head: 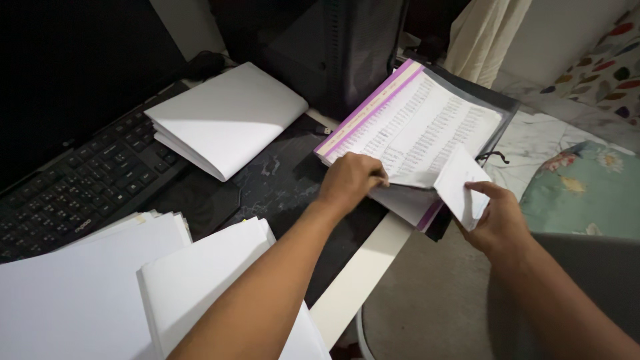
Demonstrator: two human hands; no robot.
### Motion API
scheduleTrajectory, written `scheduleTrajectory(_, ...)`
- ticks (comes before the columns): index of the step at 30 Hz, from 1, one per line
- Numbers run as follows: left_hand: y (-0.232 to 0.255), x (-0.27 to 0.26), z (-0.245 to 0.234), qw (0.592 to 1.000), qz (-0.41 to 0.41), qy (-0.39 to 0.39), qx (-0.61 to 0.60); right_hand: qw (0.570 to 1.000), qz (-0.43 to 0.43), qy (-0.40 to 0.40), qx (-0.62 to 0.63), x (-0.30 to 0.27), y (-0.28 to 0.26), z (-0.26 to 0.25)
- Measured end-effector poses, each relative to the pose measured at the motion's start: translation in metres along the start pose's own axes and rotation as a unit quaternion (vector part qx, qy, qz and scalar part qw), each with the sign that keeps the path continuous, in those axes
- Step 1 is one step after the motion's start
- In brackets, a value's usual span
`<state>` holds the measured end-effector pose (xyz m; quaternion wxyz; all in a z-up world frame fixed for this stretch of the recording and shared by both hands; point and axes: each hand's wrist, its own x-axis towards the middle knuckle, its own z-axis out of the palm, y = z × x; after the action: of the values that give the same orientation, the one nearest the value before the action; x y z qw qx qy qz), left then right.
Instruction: The person sorts and stacks loose papers and folders on a cluttered desk. They separate sheets, place them into a black folder, and arrange the remaining papers into neat piles. The person also handles sticky notes and markers while organizing the workspace.
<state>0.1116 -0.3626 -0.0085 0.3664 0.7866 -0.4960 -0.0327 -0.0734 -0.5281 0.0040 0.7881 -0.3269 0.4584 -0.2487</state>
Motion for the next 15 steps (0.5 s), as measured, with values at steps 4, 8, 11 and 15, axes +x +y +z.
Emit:
scheduleTrajectory(4,-0.002,0.011,-0.014,0.986,-0.076,0.071,-0.128,0.995,-0.027,0.048,0.088,0.001,-0.001,0.004)
scheduleTrajectory(8,-0.005,0.018,-0.024,0.954,-0.117,0.148,-0.235,0.996,-0.022,0.082,-0.018,0.015,-0.002,0.013)
scheduleTrajectory(11,-0.003,0.02,-0.027,0.945,-0.092,0.186,-0.253,0.981,-0.03,0.035,-0.186,0.032,-0.003,0.03)
scheduleTrajectory(15,0.004,0.017,-0.032,0.96,-0.019,0.209,-0.187,0.99,0.028,-0.057,-0.127,0.056,-0.002,0.073)
